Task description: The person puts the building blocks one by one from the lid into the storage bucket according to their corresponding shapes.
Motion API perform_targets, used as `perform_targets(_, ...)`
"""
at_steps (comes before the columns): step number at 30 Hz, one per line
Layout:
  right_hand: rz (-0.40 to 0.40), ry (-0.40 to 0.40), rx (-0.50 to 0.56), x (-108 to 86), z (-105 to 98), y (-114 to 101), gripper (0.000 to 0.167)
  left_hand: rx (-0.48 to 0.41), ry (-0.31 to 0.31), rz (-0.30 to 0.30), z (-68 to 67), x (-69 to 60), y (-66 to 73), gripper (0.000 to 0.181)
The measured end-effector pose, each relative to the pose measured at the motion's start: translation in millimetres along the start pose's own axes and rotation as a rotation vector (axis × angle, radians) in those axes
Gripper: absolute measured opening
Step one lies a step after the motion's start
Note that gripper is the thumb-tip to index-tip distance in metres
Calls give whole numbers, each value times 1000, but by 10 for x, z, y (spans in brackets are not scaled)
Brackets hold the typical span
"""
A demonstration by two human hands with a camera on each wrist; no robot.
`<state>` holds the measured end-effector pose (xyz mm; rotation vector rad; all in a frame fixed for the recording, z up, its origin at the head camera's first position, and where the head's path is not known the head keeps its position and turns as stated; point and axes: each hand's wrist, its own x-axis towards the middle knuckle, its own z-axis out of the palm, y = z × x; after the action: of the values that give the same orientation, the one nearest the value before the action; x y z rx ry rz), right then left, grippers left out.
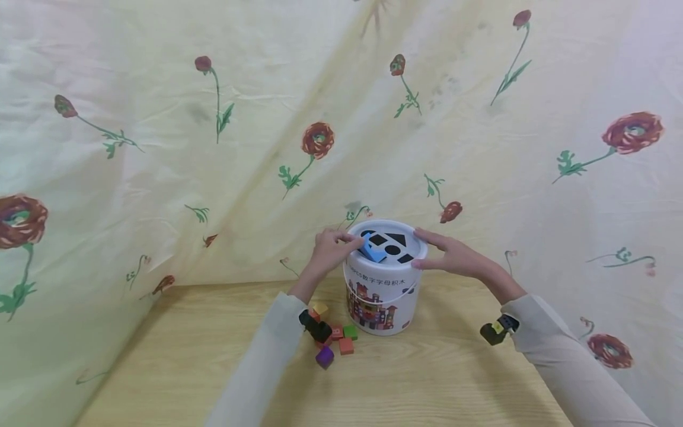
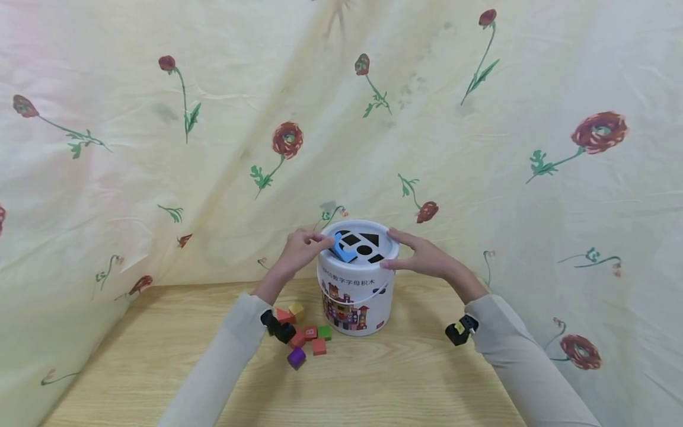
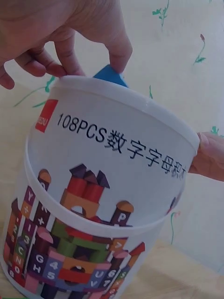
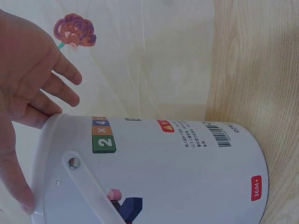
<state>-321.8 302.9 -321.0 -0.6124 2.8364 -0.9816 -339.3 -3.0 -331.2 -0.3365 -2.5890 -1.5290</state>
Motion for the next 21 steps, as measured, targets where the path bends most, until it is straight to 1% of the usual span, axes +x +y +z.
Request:
perform_targets(3,1,0,-2,-3,-5,-8,93,35,-19,5,-32,17,21,39)
perform_targets(6,1,0,-4,-5,-8,-9,94,79,-32,23,-50,37,44,33)
perform_targets(10,1,0,-4,-6,-4,-7,94,126,-32,32,-45,70,63,24)
perform_targets(12,-2,-1,-2,-4,0,-7,94,122,-30,27,-36,83,63,22)
perform_targets(16,-9,-1,4,-5,3,-10,94,93,-35,36,-22,91,51,20)
perform_targets(21,-13,2,2,-5,3,-10,93,62,-42,35,-15,70,55,22)
